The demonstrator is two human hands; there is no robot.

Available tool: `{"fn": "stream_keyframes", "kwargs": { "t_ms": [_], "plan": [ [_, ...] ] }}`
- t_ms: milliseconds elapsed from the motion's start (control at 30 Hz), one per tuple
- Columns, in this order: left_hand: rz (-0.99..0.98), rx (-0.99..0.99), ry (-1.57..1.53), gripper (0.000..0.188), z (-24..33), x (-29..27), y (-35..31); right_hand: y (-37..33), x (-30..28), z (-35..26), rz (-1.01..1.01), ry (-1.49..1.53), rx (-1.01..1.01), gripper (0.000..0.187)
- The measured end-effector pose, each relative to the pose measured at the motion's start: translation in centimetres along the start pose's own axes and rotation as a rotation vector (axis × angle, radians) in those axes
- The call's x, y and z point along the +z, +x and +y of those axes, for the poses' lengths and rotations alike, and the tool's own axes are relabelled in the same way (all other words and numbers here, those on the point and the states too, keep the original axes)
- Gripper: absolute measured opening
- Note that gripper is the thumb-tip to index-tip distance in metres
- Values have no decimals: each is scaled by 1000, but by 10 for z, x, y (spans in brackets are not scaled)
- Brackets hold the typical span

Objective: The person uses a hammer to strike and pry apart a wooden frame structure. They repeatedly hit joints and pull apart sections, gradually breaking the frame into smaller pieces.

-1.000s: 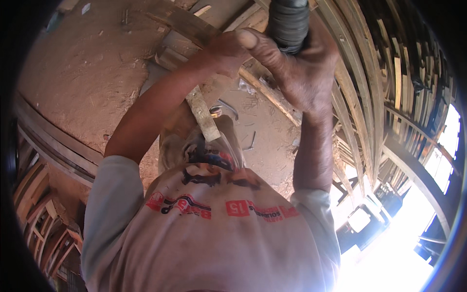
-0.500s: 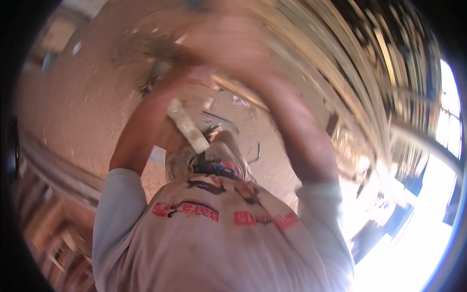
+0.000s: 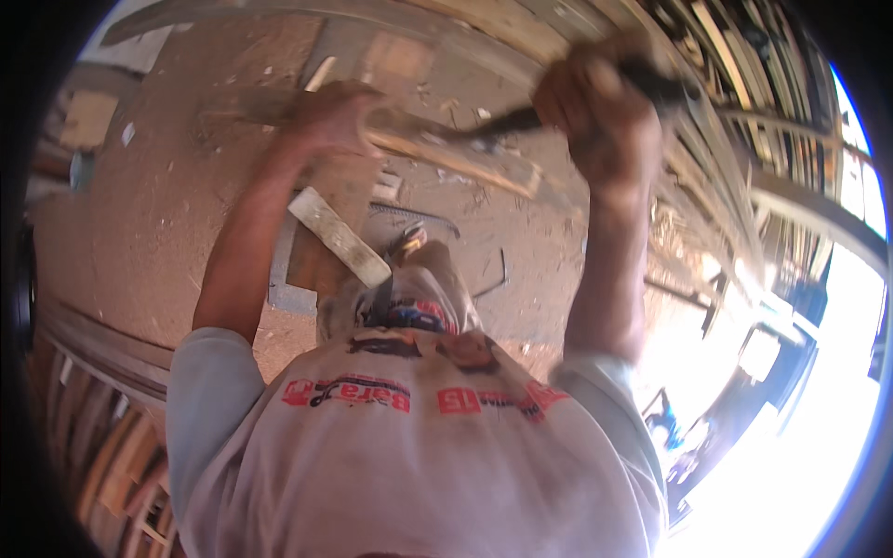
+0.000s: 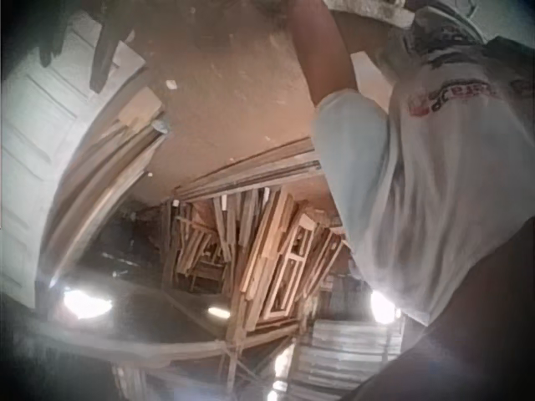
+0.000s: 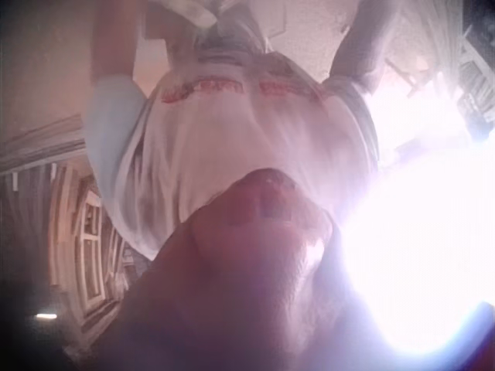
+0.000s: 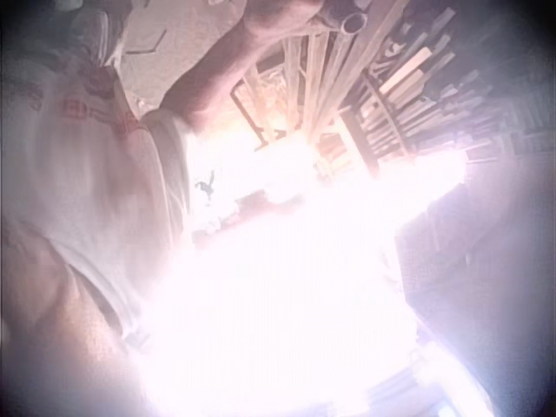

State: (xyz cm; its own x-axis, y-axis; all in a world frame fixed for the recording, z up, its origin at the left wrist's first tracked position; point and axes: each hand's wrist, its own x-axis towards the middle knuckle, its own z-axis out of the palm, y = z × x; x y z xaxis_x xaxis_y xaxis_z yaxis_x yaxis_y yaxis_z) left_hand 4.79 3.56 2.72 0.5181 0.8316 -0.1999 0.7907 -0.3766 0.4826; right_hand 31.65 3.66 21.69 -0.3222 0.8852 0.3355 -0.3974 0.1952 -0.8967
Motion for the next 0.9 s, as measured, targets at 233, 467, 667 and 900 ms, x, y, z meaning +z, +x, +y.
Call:
{"fn": "stream_keyframes", "kwargs": {
  "t_ms": [233, 467, 667, 900],
  "plan": [
    [43, 36, -161, 88, -62, 86, 37, 27, 21, 5, 172, -111, 109, 10],
    [-46, 11, 60, 90, 5, 5, 24, 14, -33, -3, 30, 20, 12, 14],
    [-46, -88, -16, 88, 16, 0, 12, 5, 11, 0, 223, -293, 111, 15],
    [56, -5, 95, 89, 20, 7, 23, 12, -22, -6, 193, -4, -22, 15]
  ]
}}
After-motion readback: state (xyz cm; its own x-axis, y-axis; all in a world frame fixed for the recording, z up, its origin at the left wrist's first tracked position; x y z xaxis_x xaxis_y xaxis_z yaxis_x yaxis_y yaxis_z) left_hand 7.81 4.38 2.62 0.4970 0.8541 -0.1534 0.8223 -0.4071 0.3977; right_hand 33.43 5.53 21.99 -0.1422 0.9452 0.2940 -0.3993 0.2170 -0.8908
